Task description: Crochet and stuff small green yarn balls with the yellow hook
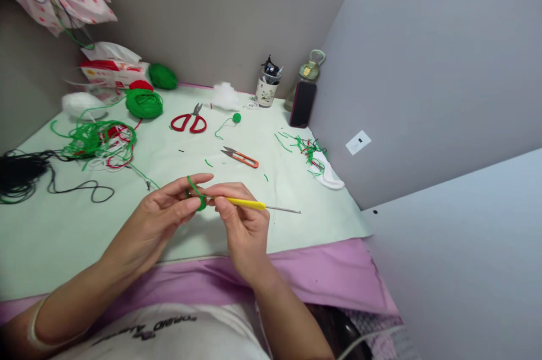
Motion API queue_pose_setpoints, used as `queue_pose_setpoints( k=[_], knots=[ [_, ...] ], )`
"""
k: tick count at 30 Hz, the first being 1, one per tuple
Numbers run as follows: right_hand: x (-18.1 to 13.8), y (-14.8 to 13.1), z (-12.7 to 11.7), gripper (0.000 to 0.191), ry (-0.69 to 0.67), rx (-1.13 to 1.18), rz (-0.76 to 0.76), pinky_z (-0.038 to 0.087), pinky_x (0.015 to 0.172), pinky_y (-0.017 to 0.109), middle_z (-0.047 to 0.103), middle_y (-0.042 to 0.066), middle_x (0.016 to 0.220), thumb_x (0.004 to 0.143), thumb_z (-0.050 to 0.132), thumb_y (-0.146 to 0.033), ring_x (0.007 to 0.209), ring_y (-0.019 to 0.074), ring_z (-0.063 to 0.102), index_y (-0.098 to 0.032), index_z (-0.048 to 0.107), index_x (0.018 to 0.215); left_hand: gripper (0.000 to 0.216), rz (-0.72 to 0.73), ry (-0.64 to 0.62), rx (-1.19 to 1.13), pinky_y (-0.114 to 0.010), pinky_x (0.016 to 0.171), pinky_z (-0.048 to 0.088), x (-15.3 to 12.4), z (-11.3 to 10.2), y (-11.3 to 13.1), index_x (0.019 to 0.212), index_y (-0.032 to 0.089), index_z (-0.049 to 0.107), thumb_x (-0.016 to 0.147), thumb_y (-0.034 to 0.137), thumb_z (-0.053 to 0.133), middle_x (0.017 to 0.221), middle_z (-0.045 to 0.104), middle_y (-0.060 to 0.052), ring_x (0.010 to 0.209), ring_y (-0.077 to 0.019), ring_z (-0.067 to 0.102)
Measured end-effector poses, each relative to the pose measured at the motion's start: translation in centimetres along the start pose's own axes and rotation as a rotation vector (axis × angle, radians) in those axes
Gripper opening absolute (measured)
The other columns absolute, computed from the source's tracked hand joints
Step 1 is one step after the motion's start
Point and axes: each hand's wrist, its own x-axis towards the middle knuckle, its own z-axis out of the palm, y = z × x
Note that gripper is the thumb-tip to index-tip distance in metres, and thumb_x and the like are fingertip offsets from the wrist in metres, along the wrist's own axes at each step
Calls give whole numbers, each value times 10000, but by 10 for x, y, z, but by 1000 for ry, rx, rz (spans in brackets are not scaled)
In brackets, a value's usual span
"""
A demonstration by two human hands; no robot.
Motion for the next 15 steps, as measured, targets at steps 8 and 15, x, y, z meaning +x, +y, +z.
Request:
queue_pose_setpoints(
  k=[8, 15],
  knots=[
    [-8, 8, -5, 342, -64, -580, -475, 601, 838, 352, 725, 92, 1137, 953, 610, -62, 1015, 207, 702, -261, 740, 1199, 434, -176, 0, -262, -192, 676, 460, 3, 0, -1, 1197, 210, 795, 778, 282, 883, 684, 575, 57, 559, -40, 396],
    [-1, 5, -3, 215, 48, -265, -204, 580, 668, 323, 694, 49, 898, 1018, 534, -148, 765, 162, 673, -228, 733, 1033, 471, -10, 73, -198, -169, 842, 492, 5, 1, -2, 1222, 269, 781, 766, 216, 891, 810, 678, 39, 792, -73, 599]
  ],
)
